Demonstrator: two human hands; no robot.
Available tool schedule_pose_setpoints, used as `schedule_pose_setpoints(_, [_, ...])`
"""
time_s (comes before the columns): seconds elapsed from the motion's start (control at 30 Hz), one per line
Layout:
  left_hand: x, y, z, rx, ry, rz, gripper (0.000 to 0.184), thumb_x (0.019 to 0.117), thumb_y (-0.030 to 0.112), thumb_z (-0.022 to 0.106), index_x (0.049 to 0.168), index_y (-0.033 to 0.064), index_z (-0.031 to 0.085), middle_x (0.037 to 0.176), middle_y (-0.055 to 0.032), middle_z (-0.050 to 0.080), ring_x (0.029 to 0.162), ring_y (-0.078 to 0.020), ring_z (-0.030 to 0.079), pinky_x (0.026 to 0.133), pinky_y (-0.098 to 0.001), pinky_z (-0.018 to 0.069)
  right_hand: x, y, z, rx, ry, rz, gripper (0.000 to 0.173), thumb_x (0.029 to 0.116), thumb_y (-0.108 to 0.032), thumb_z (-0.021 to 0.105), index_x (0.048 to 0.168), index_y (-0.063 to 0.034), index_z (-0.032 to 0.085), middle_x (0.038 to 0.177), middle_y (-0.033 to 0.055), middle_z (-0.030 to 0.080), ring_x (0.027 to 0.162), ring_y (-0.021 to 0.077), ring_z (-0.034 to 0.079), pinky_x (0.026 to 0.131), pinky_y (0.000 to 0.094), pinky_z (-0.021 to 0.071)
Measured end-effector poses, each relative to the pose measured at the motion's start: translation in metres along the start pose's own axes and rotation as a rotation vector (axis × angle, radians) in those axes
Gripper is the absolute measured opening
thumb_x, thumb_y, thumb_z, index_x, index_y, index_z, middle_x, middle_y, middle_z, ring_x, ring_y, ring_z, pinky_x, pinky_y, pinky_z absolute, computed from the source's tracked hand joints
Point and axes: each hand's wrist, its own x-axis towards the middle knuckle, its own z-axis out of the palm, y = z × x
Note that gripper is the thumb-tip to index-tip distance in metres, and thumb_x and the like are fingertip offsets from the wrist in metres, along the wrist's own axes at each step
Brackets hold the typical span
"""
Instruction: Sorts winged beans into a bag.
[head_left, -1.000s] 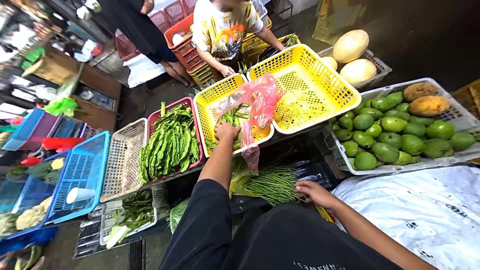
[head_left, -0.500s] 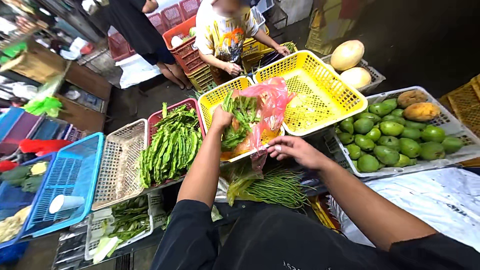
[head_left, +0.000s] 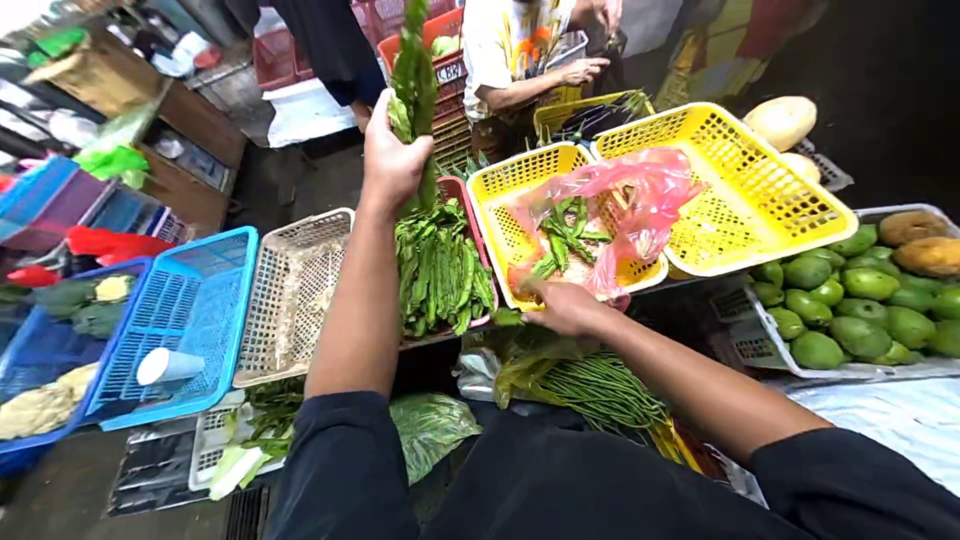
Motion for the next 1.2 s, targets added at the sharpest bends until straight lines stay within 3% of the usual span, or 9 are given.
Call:
schedule_pose_setpoints(0.1, [0.003, -0.026, -0.026, 0.630, -0.287, -0.047, 0.047, 0.0818, 0.002, 0.071, 0.127, 0.0067, 0.062, 0.118, -0.0175, 0.070, 0.112, -0.0326, 0.067, 0.096, -0.0596, 0.0536, 0.001, -0.006, 0.011, -0.003, 0.016, -0.005, 0.042, 0.1007, -0.038, 0.059, 0.132, -0.0103, 0.064, 0.124, 0.0156, 0.069, 0.118, 0.0360, 0.064, 0.101, 0.0628, 0.0483])
schedule_pose_setpoints(0.23, [-0.018, -0.114, -0.029, 0.790, -0.670, -0.283, 0.057, 0.0857, 0.024, 0.081, 0.138, 0.0102, 0.062, 0.128, -0.0221, 0.066, 0.121, -0.0426, 0.062, 0.102, -0.0692, 0.0471, 0.004, -0.008, 0.020, 0.018, 0.104, -0.048, 0.038, 0.1017, -0.035, 0.059, 0.132, -0.0123, 0.065, 0.128, 0.0123, 0.068, 0.122, 0.0317, 0.063, 0.105, 0.0588, 0.0477])
schedule_pose_setpoints(0.33, [-0.032, -0.133, -0.054, 0.631, -0.525, -0.368, 0.047, 0.0952, 0.027, 0.071, 0.137, 0.0087, 0.062, 0.128, -0.0182, 0.067, 0.121, -0.0353, 0.064, 0.105, -0.0615, 0.0480, -0.013, 0.006, 0.035, 0.176, 0.372, -0.177, 0.035, 0.1011, -0.033, 0.059, 0.129, -0.0144, 0.068, 0.131, 0.0071, 0.068, 0.126, 0.0221, 0.061, 0.110, 0.0467, 0.0480])
schedule_pose_setpoints(0.43, [-0.024, -0.147, -0.082, 0.561, -0.433, -0.454, 0.038, 0.1006, 0.027, 0.064, 0.131, 0.0044, 0.065, 0.125, -0.0198, 0.068, 0.117, -0.0355, 0.066, 0.103, -0.0617, 0.0488, -0.051, 0.010, 0.063, 0.333, 0.746, -0.339, 0.026, 0.1003, -0.026, 0.057, 0.111, -0.0105, 0.075, 0.109, 0.0044, 0.074, 0.103, 0.0132, 0.069, 0.092, 0.0340, 0.0580])
schedule_pose_setpoints(0.7, [0.009, -0.232, -0.049, 0.536, -0.526, -0.750, 0.059, 0.1020, 0.050, 0.056, 0.141, 0.0062, 0.056, 0.137, -0.0251, 0.059, 0.127, -0.0409, 0.057, 0.105, -0.0650, 0.0426, -0.029, 0.109, 0.209, 0.630, -0.145, 0.409, 0.033, 0.1057, -0.024, 0.054, 0.128, -0.0025, 0.065, 0.121, 0.0207, 0.067, 0.111, 0.0332, 0.067, 0.100, 0.0539, 0.0515])
schedule_pose_setpoints(0.8, [0.016, -0.231, -0.034, 0.507, -0.564, -0.679, 0.045, 0.1034, 0.044, 0.051, 0.132, 0.0107, 0.062, 0.129, -0.0138, 0.064, 0.118, -0.0241, 0.062, 0.103, -0.0517, 0.0476, -0.022, 0.147, 0.285, 0.677, -0.198, 0.677, 0.035, 0.1047, -0.029, 0.053, 0.129, -0.0061, 0.065, 0.122, 0.0194, 0.068, 0.110, 0.0339, 0.066, 0.098, 0.0569, 0.0509])
schedule_pose_setpoints(1.0, [0.025, -0.224, -0.055, 0.517, -0.554, -0.547, 0.044, 0.1007, 0.043, 0.057, 0.133, 0.0146, 0.062, 0.126, -0.0101, 0.066, 0.111, -0.0177, 0.064, 0.098, -0.0453, 0.0517, 0.003, 0.108, 0.323, 0.464, -0.193, 0.612, 0.058, 0.0987, -0.030, 0.058, 0.154, -0.0211, 0.045, 0.131, 0.0206, 0.066, 0.123, 0.0415, 0.063, 0.101, 0.0650, 0.0489])
schedule_pose_setpoints(1.1, [-0.002, -0.131, -0.082, 0.343, -0.508, -0.338, 0.042, 0.1026, 0.035, 0.055, 0.136, 0.0106, 0.058, 0.129, -0.0033, 0.065, 0.110, -0.0092, 0.065, 0.097, -0.0320, 0.0546, 0.020, 0.110, 0.331, 0.410, -0.220, 0.617, 0.071, 0.0965, -0.033, 0.061, 0.160, -0.0203, 0.033, 0.134, 0.0232, 0.064, 0.124, 0.0435, 0.061, 0.101, 0.0653, 0.0487])
schedule_pose_setpoints(1.2, [-0.067, -0.030, -0.115, 0.041, -0.458, -0.276, 0.040, 0.1006, 0.037, 0.057, 0.133, 0.0128, 0.059, 0.130, -0.0019, 0.066, 0.117, -0.0195, 0.066, 0.105, -0.0414, 0.0546, 0.030, 0.118, 0.322, 0.390, -0.270, 0.575, 0.070, 0.0944, -0.028, 0.066, 0.158, -0.0191, 0.040, 0.140, 0.0241, 0.060, 0.130, 0.0449, 0.057, 0.105, 0.0666, 0.0462])
